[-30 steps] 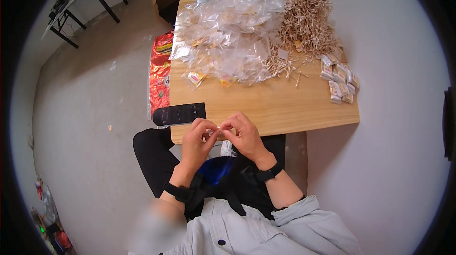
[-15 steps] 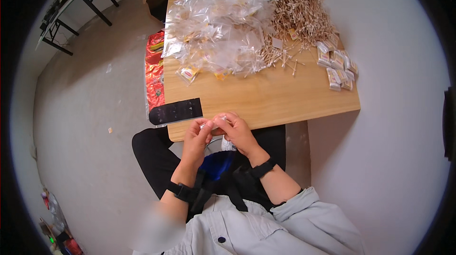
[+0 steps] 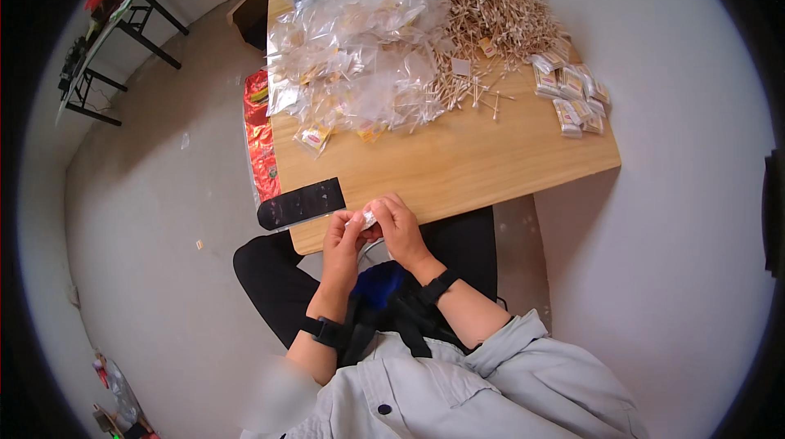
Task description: Packaging cotton swabs into small plastic bags with paper inserts.
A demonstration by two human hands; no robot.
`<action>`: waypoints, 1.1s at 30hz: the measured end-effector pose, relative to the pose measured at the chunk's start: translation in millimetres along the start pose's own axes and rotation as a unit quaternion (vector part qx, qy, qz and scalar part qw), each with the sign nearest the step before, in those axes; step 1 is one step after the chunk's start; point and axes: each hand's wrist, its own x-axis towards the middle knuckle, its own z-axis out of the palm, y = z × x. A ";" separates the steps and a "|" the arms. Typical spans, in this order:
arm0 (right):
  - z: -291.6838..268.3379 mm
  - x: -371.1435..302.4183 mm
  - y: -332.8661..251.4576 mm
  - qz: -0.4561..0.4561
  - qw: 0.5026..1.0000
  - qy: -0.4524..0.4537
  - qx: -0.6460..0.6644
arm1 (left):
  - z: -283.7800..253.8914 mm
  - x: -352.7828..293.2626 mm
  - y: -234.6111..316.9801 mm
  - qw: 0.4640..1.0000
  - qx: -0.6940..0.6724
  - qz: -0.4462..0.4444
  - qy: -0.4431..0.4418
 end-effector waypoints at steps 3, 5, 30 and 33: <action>-2.3 1.3 6.7 0.018 0.999 -0.014 0.023 | -5.3 -2.1 4.3 1.000 -0.006 -0.012 0.005; -2.7 1.1 7.8 0.035 0.998 -0.019 0.039 | -9.0 -8.4 7.8 1.000 0.002 -0.025 -0.007; 3.0 5.1 -1.0 -0.012 1.000 0.002 -0.003 | 12.6 3.0 18.7 0.992 0.119 0.020 0.025; -1.2 7.9 4.8 -0.003 1.000 -0.019 -0.016 | 8.4 2.0 20.1 0.994 0.108 0.007 0.029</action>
